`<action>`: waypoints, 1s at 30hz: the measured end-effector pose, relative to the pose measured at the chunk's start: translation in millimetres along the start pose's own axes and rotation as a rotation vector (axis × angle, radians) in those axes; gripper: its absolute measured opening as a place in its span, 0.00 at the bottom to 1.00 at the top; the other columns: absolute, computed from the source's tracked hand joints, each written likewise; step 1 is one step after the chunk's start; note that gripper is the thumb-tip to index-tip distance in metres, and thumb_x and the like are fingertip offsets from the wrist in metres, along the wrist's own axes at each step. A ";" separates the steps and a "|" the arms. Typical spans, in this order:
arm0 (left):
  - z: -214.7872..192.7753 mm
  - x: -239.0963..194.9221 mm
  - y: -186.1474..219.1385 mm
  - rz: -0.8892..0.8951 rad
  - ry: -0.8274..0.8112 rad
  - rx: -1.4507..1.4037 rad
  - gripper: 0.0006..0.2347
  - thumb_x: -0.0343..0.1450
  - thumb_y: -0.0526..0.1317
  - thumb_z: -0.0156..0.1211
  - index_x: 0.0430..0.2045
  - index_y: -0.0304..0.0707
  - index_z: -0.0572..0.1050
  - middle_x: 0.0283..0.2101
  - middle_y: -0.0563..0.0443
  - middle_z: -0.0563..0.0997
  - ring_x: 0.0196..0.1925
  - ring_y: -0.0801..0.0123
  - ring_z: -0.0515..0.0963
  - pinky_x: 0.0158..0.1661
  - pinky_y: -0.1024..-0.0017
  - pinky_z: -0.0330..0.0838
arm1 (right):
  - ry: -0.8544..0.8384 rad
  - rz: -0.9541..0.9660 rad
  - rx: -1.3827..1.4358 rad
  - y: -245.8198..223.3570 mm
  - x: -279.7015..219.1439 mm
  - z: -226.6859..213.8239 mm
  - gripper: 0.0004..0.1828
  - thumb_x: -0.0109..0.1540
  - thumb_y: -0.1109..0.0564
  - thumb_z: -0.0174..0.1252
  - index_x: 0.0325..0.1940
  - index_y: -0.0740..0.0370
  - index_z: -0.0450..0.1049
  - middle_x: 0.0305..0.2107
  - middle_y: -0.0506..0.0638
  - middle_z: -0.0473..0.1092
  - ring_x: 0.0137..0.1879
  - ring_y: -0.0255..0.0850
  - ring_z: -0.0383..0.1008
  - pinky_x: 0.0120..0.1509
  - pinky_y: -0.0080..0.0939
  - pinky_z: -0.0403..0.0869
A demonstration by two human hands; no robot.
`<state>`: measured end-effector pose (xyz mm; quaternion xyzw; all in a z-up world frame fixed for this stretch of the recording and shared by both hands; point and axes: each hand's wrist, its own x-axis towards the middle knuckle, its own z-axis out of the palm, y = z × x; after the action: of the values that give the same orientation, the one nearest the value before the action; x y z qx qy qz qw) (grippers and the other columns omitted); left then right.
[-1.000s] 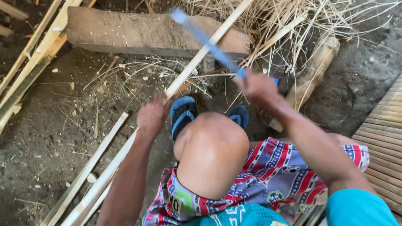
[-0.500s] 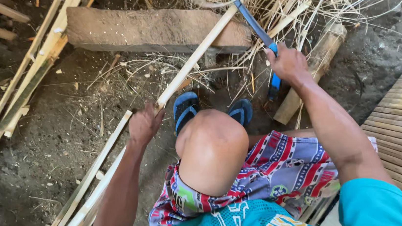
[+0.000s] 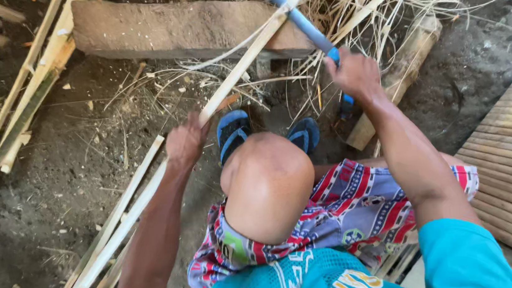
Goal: The person sits on the ground and uses a machete to split long bamboo strips into thinner pieces. They repeatedly strike the bamboo against a wooden block, peel off thin layers, and set the finished strips aside.
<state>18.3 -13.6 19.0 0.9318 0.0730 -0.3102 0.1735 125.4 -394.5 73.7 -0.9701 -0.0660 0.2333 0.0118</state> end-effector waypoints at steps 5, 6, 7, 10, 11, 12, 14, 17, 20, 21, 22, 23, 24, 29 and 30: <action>51.6 26.5 -29.1 0.159 0.290 0.112 0.21 0.77 0.57 0.50 0.50 0.37 0.68 0.29 0.35 0.82 0.31 0.44 0.84 0.30 0.53 0.79 | -0.101 -0.077 0.023 -12.7 10.5 17.5 0.32 0.68 0.33 0.42 0.51 0.64 0.70 0.30 0.64 0.78 0.35 0.60 0.80 0.43 0.62 0.76; 58.3 46.4 -46.7 0.200 0.305 0.180 0.19 0.77 0.56 0.51 0.47 0.39 0.70 0.30 0.37 0.83 0.33 0.45 0.84 0.31 0.53 0.79 | -0.058 -0.195 -0.058 -14.4 12.9 24.2 0.33 0.66 0.32 0.44 0.53 0.65 0.70 0.30 0.65 0.78 0.36 0.61 0.80 0.44 0.64 0.75; 76.7 36.3 -71.9 0.234 0.268 0.247 0.16 0.76 0.55 0.53 0.43 0.42 0.71 0.32 0.39 0.83 0.34 0.47 0.85 0.33 0.53 0.79 | -0.067 -0.307 -0.126 -10.0 0.5 39.9 0.35 0.65 0.31 0.46 0.54 0.66 0.70 0.31 0.66 0.78 0.37 0.63 0.79 0.45 0.65 0.75; 110.6 -20.2 -115.0 0.332 0.499 0.161 0.18 0.72 0.53 0.54 0.47 0.41 0.72 0.39 0.36 0.85 0.34 0.46 0.85 0.29 0.54 0.78 | 0.123 0.187 0.085 57.0 19.1 24.6 0.32 0.70 0.30 0.45 0.46 0.61 0.76 0.37 0.68 0.76 0.45 0.67 0.77 0.50 0.66 0.74; 90.5 -19.7 -120.1 0.369 0.659 0.095 0.20 0.71 0.53 0.54 0.51 0.39 0.72 0.41 0.33 0.86 0.33 0.45 0.85 0.27 0.54 0.78 | 0.236 0.285 0.144 65.9 27.9 15.4 0.31 0.70 0.31 0.46 0.48 0.63 0.74 0.36 0.70 0.75 0.44 0.70 0.75 0.48 0.69 0.72; 66.6 -6.5 -114.0 0.256 0.546 0.064 0.21 0.71 0.55 0.55 0.50 0.40 0.72 0.37 0.34 0.85 0.32 0.44 0.85 0.28 0.52 0.77 | 0.255 0.240 0.119 67.6 43.1 6.3 0.31 0.70 0.32 0.47 0.48 0.63 0.73 0.35 0.71 0.76 0.44 0.70 0.76 0.49 0.69 0.72; 56.6 -7.4 -83.3 0.026 0.229 -0.005 0.22 0.71 0.59 0.58 0.48 0.43 0.72 0.28 0.35 0.83 0.29 0.42 0.84 0.30 0.49 0.77 | 0.208 0.186 0.061 74.1 20.1 19.0 0.30 0.71 0.32 0.47 0.49 0.64 0.72 0.35 0.71 0.76 0.44 0.70 0.76 0.51 0.69 0.72; 31.1 32.6 -15.8 0.197 0.351 -0.059 0.21 0.72 0.60 0.58 0.46 0.45 0.72 0.29 0.36 0.84 0.28 0.42 0.84 0.28 0.48 0.77 | 0.145 0.192 0.168 45.4 20.7 27.1 0.30 0.71 0.33 0.45 0.49 0.63 0.70 0.32 0.70 0.75 0.43 0.69 0.77 0.49 0.68 0.73; 12.4 70.3 36.9 0.322 0.383 -0.073 0.20 0.71 0.58 0.57 0.45 0.44 0.71 0.31 0.37 0.84 0.31 0.42 0.84 0.30 0.48 0.78 | 0.104 0.108 0.248 6.1 12.8 31.6 0.27 0.70 0.35 0.45 0.48 0.63 0.69 0.28 0.63 0.76 0.37 0.65 0.78 0.45 0.66 0.74; 9.4 74.8 43.3 0.329 0.343 -0.066 0.19 0.73 0.57 0.55 0.46 0.43 0.70 0.31 0.36 0.84 0.32 0.42 0.85 0.31 0.48 0.78 | 0.064 0.076 0.254 -8.2 5.3 33.7 0.28 0.70 0.35 0.45 0.47 0.64 0.69 0.27 0.62 0.76 0.34 0.63 0.79 0.44 0.64 0.75; 8.1 78.7 48.2 0.336 0.303 -0.059 0.19 0.75 0.57 0.53 0.48 0.42 0.69 0.32 0.36 0.84 0.32 0.41 0.85 0.31 0.48 0.79 | 0.042 -0.022 0.211 -24.6 -3.1 38.1 0.28 0.70 0.34 0.45 0.48 0.64 0.69 0.26 0.62 0.76 0.32 0.62 0.79 0.41 0.64 0.75; 8.6 81.2 49.9 0.340 0.263 -0.053 0.19 0.77 0.56 0.50 0.49 0.40 0.67 0.32 0.35 0.84 0.33 0.41 0.85 0.31 0.48 0.79 | 0.019 -0.121 0.167 -34.5 -8.4 39.8 0.29 0.69 0.34 0.46 0.49 0.64 0.69 0.25 0.63 0.76 0.31 0.61 0.78 0.39 0.64 0.75; 11.7 76.4 42.3 0.322 0.239 -0.041 0.20 0.77 0.56 0.49 0.52 0.39 0.65 0.31 0.34 0.83 0.31 0.40 0.84 0.31 0.48 0.79 | -0.044 -0.111 0.118 -31.5 -7.7 35.6 0.29 0.69 0.34 0.45 0.49 0.64 0.68 0.25 0.62 0.76 0.31 0.61 0.79 0.38 0.64 0.76; 37.9 -3.8 -53.8 0.110 0.076 0.103 0.31 0.75 0.58 0.49 0.69 0.39 0.55 0.29 0.34 0.83 0.28 0.42 0.84 0.27 0.49 0.79 | 0.138 0.061 0.130 40.7 16.6 27.8 0.29 0.72 0.32 0.45 0.50 0.62 0.70 0.29 0.65 0.76 0.37 0.63 0.78 0.44 0.65 0.75; 34.8 6.2 -55.5 0.138 0.121 0.100 0.28 0.74 0.58 0.50 0.63 0.39 0.59 0.29 0.34 0.83 0.29 0.42 0.84 0.28 0.49 0.79 | 0.165 0.046 0.089 49.9 23.8 29.3 0.29 0.71 0.33 0.47 0.50 0.62 0.70 0.29 0.66 0.75 0.37 0.64 0.78 0.44 0.65 0.75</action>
<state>-9.5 25.3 -26.2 0.9592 0.0034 -0.2438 0.1430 139.3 -441.1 34.2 -0.9858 -0.0323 0.1555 0.0548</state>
